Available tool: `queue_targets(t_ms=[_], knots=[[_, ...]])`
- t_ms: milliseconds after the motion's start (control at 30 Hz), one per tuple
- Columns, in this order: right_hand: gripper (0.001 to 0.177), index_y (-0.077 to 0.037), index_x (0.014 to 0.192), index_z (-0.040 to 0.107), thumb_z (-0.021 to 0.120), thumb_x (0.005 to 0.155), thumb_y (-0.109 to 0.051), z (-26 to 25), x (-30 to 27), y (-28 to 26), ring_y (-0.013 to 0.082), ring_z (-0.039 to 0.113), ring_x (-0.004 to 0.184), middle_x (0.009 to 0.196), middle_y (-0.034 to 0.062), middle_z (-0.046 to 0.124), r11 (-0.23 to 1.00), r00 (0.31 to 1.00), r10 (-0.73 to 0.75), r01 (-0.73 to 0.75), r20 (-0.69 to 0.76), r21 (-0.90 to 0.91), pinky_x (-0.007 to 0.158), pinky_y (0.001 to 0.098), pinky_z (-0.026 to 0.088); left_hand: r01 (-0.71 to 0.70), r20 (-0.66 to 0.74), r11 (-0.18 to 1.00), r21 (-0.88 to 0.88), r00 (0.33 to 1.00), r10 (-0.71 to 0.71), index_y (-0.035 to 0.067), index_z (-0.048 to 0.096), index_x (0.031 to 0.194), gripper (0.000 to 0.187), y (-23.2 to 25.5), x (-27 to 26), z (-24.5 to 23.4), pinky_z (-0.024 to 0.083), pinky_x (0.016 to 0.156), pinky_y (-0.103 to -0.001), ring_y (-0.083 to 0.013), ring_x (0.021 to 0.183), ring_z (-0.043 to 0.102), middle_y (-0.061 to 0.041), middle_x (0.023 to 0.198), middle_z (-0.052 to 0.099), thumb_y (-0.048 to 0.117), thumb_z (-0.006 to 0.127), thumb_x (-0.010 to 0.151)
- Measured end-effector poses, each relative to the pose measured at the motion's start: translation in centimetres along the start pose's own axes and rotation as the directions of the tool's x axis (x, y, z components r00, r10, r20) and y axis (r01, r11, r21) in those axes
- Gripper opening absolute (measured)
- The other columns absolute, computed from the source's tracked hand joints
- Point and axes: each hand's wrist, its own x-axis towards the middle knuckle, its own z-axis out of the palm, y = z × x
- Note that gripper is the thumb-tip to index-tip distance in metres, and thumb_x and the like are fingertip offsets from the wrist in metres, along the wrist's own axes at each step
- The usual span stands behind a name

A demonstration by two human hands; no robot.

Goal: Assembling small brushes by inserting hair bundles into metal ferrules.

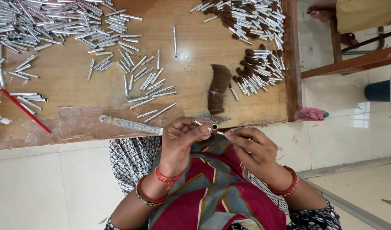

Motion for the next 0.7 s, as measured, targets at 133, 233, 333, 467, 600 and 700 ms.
queue_targets(t_ms=[133, 233, 333, 467, 600, 700], knots=[[0.034, -0.002, 0.116, 0.073, 0.069, 0.085, 0.011, 0.3, 0.0, -0.2, 0.0189, 0.072, 0.095, 0.109, 0.0111, 0.07, 1.0, 1.0, 0.013, -0.014, 0.014, 0.015, 0.079, 0.0284, 0.057, -0.002, 0.002, 1.0, 0.027, 1.0, 0.002, -0.006, 0.073, 0.103, 0.014, -0.8, 0.0, -0.5, 0.064, 0.082, -0.032, -0.0194, 0.087, 0.076, -0.017, 0.098, 0.078, -0.004, 0.077, 0.09], [0.033, -0.002, 0.115, 0.074, 0.07, 0.085, 0.011, 0.3, -0.2, -0.3, 0.0183, 0.072, 0.094, 0.108, 0.0107, 0.071, 0.999, 0.999, 0.05, -0.05, 0.019, 0.002, 0.077, 0.0275, 0.057, -0.013, 0.009, 1.0, 0.02, 1.0, 0.013, -0.006, 0.072, 0.104, 0.014, -1.6, 0.1, -0.9, 0.065, 0.081, -0.034, -0.0196, 0.085, 0.076, -0.017, 0.097, 0.077, -0.004, 0.077, 0.091], [0.031, -0.001, 0.114, 0.075, 0.07, 0.086, 0.011, 0.3, -0.3, -0.3, 0.0182, 0.073, 0.095, 0.108, 0.0106, 0.071, 0.998, 0.998, 0.056, -0.056, 0.011, 0.012, 0.08, 0.0276, 0.058, -0.015, 0.008, 0.999, 0.032, 1.0, 0.015, -0.006, 0.072, 0.103, 0.013, -2.1, 0.1, -1.1, 0.065, 0.081, -0.035, -0.0206, 0.085, 0.076, -0.019, 0.098, 0.078, -0.006, 0.076, 0.09], [0.03, -0.001, 0.114, 0.075, 0.07, 0.086, 0.011, 0.7, -0.7, -0.2, 0.018, 0.073, 0.096, 0.109, 0.011, 0.071, 0.994, 0.996, 0.094, -0.094, 0.002, 0.049, 0.08, 0.0267, 0.058, -0.072, 0.035, 0.997, 0.027, 0.997, 0.071, -0.006, 0.07, 0.1, 0.013, -2.1, 0.0, -1.1, 0.066, 0.084, -0.036, -0.0226, 0.089, 0.077, -0.021, 0.101, 0.078, -0.009, 0.075, 0.089], [0.029, -0.001, 0.114, 0.075, 0.071, 0.088, 0.011, 0.9, -0.8, -0.2, 0.0175, 0.074, 0.097, 0.108, 0.0106, 0.071, 0.989, 0.994, 0.11, -0.109, -0.003, 0.099, 0.081, 0.0264, 0.058, -0.101, 0.087, 0.993, 0.065, 0.992, 0.095, -0.007, 0.07, 0.1, 0.014, -1.9, -0.1, -0.8, 0.065, 0.086, -0.037, -0.0228, 0.092, 0.077, -0.022, 0.104, 0.077, -0.013, 0.075, 0.089], [0.028, 0.0, 0.113, 0.075, 0.07, 0.088, 0.01, 0.7, -0.6, -0.3, 0.0172, 0.074, 0.096, 0.109, 0.0108, 0.071, 0.987, 0.991, 0.137, -0.137, 0.011, 0.089, 0.081, 0.0269, 0.059, -0.139, 0.107, 0.989, 0.048, 0.985, 0.133, -0.005, 0.07, 0.1, 0.015, -2.0, 0.0, -0.8, 0.065, 0.089, -0.035, -0.0217, 0.095, 0.077, -0.022, 0.106, 0.077, -0.014, 0.074, 0.089]])
